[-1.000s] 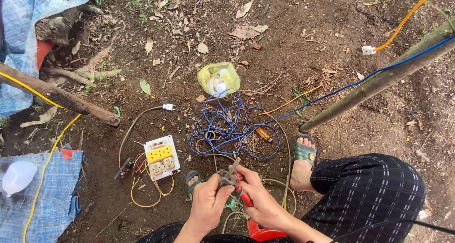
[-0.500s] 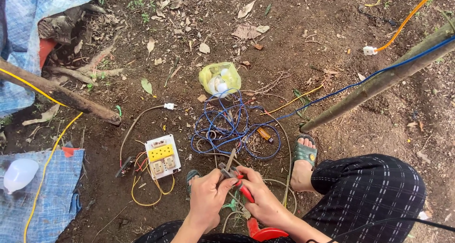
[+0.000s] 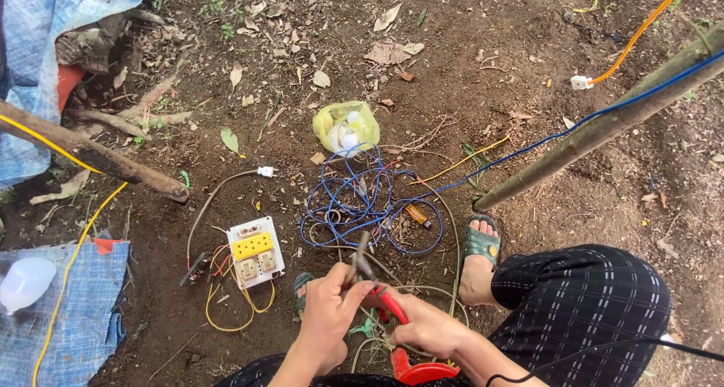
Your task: The person strips and connects electrical wires using pliers in an outdoor setting.
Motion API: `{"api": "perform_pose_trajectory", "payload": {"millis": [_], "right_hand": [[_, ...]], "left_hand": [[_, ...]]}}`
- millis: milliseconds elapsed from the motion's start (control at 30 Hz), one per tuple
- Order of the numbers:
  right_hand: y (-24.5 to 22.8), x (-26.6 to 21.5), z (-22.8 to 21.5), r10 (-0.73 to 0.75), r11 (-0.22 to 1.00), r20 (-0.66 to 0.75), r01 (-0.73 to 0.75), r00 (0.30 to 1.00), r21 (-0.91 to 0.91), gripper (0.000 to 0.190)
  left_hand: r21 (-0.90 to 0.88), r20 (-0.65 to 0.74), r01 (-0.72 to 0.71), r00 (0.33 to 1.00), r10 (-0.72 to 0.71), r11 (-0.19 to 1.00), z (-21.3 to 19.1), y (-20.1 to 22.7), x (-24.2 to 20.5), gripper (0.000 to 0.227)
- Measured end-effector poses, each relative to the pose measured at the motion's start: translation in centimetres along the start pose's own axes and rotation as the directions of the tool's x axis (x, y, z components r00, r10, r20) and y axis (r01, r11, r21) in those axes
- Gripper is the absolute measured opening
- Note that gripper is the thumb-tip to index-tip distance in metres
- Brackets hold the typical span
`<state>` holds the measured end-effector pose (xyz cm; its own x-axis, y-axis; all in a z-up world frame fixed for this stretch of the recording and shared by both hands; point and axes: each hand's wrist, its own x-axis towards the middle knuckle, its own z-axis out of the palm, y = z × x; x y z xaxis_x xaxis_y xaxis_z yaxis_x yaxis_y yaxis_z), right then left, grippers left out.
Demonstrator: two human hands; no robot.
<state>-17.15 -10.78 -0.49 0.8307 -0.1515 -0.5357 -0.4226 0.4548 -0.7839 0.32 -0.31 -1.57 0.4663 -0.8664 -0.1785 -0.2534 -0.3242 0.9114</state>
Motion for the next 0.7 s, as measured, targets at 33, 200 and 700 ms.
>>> {"api": "perform_pose_trajectory", "payload": {"millis": [33,200,700], "right_hand": [[0.4,0.1,-0.5,-0.001,1.000,-0.002,0.001,1.000,0.000,0.082],[2.0,0.1,-2.2,-0.474,0.753,-0.210,0.270,0.855,-0.600,0.089],[-1.4,-0.4,-7.6,-0.773,-0.428,0.273,-0.154,0.572,-0.891,0.047]], "left_hand": [[0.000,0.001,-0.001,1.000,0.001,1.000,-0.3,-0.2,-0.2,0.020],[-0.372,-0.032,-0.074,0.997,0.067,0.925,-1.1,-0.8,-1.7,0.013],[-0.654,0.177,0.415,0.897,-0.405,0.632,-1.2,1.5,-1.3,0.027]]}}
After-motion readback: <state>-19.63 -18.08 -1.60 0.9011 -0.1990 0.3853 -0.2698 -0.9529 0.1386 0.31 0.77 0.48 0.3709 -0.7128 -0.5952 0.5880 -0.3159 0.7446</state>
